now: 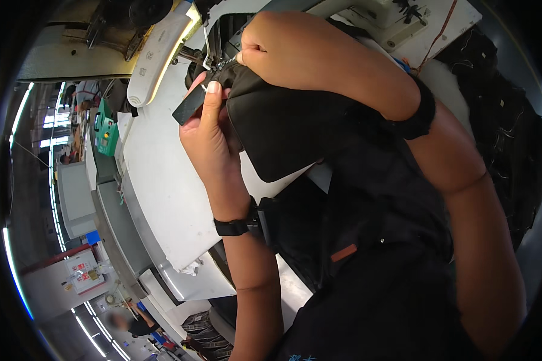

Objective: Sewing a leather bag using a industrial sewing machine.

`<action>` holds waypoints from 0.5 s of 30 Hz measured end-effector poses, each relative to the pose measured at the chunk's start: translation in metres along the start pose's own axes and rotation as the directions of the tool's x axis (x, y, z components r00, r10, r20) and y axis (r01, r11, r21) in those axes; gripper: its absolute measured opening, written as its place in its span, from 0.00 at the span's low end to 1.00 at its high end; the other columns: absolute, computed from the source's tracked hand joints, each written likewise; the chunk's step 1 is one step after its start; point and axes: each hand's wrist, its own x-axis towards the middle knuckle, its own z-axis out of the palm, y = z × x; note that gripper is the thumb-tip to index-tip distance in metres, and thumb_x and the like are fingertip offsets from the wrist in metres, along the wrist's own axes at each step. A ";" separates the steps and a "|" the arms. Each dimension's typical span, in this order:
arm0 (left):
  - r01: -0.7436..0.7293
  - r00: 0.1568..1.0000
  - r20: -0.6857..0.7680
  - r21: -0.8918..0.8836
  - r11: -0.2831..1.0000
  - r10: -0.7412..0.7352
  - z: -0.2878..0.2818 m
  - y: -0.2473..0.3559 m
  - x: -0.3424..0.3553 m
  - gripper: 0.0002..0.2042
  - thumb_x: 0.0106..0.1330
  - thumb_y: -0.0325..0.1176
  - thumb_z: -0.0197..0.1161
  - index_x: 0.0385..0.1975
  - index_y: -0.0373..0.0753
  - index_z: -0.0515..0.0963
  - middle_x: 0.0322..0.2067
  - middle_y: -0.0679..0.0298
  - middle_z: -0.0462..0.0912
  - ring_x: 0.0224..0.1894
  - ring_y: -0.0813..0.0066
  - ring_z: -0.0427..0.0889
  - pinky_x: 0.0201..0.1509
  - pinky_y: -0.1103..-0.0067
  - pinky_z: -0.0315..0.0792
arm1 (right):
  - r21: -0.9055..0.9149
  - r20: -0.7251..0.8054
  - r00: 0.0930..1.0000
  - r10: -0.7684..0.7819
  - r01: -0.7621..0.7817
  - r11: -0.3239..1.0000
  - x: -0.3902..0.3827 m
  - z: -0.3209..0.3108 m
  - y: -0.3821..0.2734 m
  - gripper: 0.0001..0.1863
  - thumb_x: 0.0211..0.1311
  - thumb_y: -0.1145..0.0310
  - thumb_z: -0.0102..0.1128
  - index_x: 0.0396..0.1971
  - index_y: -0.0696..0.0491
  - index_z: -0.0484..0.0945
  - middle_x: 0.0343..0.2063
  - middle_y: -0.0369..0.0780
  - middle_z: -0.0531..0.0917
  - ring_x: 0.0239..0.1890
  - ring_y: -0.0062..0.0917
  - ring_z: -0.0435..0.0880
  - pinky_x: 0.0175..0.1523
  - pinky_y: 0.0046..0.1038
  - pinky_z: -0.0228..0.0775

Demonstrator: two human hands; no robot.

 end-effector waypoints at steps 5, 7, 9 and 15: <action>-0.122 0.992 0.034 0.039 0.992 0.121 0.004 0.000 -0.004 0.18 0.68 0.28 0.71 0.55 0.28 0.77 0.32 0.60 0.85 0.32 0.81 0.82 0.38 0.86 0.75 | -0.113 0.010 0.998 -0.063 0.063 0.992 0.000 -0.012 -0.010 0.17 0.67 0.63 0.58 0.24 0.61 0.79 0.18 0.48 0.77 0.22 0.37 0.76 0.30 0.37 0.67; -0.107 0.994 0.021 0.058 0.993 0.106 0.005 -0.001 -0.003 0.18 0.68 0.27 0.71 0.54 0.28 0.77 0.32 0.60 0.85 0.31 0.81 0.81 0.38 0.86 0.75 | -0.096 0.016 0.999 -0.043 0.044 0.994 -0.003 -0.016 -0.014 0.15 0.61 0.66 0.59 0.21 0.63 0.79 0.23 0.56 0.82 0.28 0.52 0.84 0.33 0.45 0.72; -0.127 0.992 0.013 0.096 0.987 0.127 0.006 -0.001 -0.002 0.17 0.69 0.27 0.70 0.54 0.28 0.77 0.32 0.60 0.85 0.31 0.81 0.81 0.38 0.86 0.75 | -0.187 0.026 0.978 -0.208 0.209 0.960 -0.003 -0.019 -0.017 0.16 0.62 0.66 0.56 0.20 0.63 0.78 0.23 0.56 0.81 0.27 0.54 0.82 0.32 0.48 0.71; -0.155 0.988 0.017 0.100 0.983 0.154 0.003 -0.004 0.005 0.18 0.68 0.27 0.71 0.53 0.26 0.77 0.31 0.59 0.85 0.30 0.81 0.82 0.37 0.85 0.76 | -0.136 0.010 1.000 -0.027 0.028 0.990 0.004 -0.023 -0.019 0.16 0.62 0.66 0.57 0.21 0.63 0.78 0.22 0.58 0.80 0.26 0.55 0.81 0.32 0.47 0.71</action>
